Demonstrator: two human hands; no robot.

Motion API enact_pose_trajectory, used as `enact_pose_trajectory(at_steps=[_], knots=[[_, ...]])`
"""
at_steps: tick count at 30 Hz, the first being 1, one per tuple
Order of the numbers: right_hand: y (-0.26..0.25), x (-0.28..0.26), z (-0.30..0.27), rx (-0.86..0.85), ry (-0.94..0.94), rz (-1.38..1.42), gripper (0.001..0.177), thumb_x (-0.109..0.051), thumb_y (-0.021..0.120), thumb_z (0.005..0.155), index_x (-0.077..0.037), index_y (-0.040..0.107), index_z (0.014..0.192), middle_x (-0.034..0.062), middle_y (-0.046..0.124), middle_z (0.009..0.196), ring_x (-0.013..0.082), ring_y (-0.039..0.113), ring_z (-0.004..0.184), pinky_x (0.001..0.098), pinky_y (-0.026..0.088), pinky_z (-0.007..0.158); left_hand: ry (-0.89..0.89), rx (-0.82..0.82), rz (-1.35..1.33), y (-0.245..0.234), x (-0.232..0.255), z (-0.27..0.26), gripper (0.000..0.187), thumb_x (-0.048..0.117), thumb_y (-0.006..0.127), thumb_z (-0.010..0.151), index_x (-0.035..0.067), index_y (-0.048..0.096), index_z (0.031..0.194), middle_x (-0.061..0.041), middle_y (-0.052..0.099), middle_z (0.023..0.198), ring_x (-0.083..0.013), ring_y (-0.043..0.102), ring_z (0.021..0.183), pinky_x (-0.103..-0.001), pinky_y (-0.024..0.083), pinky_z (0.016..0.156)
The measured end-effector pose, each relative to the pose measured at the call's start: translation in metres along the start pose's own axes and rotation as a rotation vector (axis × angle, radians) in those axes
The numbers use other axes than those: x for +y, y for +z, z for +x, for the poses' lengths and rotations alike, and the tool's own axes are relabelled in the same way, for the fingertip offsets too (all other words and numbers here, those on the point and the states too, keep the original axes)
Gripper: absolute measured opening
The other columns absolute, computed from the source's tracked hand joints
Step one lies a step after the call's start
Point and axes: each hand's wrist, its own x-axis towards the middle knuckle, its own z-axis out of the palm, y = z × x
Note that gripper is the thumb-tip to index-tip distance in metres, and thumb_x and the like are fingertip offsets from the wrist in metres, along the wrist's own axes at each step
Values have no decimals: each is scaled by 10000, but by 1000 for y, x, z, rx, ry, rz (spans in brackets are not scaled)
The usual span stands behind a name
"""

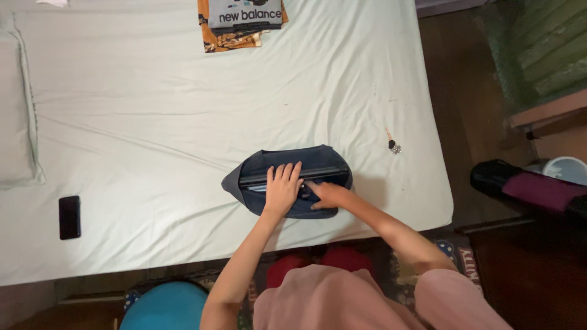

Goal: The person kneels at the edge of a bed and packs a navy tote bag. They open the bag, place a laptop inside, insert a book and a pink notebook, add a wallet and small items, arrange the contents, then stand up and walk away leaving the packed bag on the bed.

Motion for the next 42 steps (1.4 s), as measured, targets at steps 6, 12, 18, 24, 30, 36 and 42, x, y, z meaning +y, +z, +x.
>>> enact_pose_trajectory(at_steps=[6,12,18,24,30,36,42], knots=[[-86,-15,-33,-57,-332,552,541,-240,733,944,-51,569,1424,148,714,1278,225,716,1100,344,561,959,23,12,11,7,-5,-3,498,327,631,961,100,566,1400,-117,623,1258,-314,555,1184,-560,381,1057],[-154,33,-87,575,-305,1057,463,-185,600,1033,-68,501,1470,104,720,1225,182,715,1051,317,571,899,15,32,42,2,-3,1,486,329,625,961,95,579,1385,-120,626,1274,-311,559,1202,-547,385,1065],[-124,155,-77,979,78,1061,413,-153,632,1009,-50,559,1402,107,715,1204,171,697,1060,300,532,839,23,45,27,-4,-1,0,482,319,623,963,83,578,1380,-122,622,1283,-308,560,1209,-547,380,1075],[-65,217,-52,1049,176,461,631,-237,828,817,-27,575,1355,195,648,1330,328,593,1271,402,497,1030,25,31,23,-8,0,3,486,312,618,960,72,572,1380,-129,618,1284,-309,555,1205,-541,378,1063],[-60,217,-51,818,618,337,961,-386,861,637,-161,477,1489,314,387,1489,476,435,1383,480,418,1160,10,6,20,-13,0,6,485,300,615,948,71,571,1374,-125,614,1282,-306,550,1205,-539,374,1065],[-70,230,-41,709,657,258,1043,-333,842,682,-275,335,1591,252,32,1696,569,111,1503,549,286,1192,4,19,20,-14,3,4,478,298,615,945,76,572,1367,-123,611,1276,-305,548,1205,-539,368,1072],[-52,262,-14,584,605,61,861,-307,741,812,-235,382,1591,274,152,1660,521,222,1490,557,253,1244,-8,-7,32,-12,4,2,479,298,612,942,76,575,1365,-119,611,1284,-305,548,1209,-533,361,1076]])
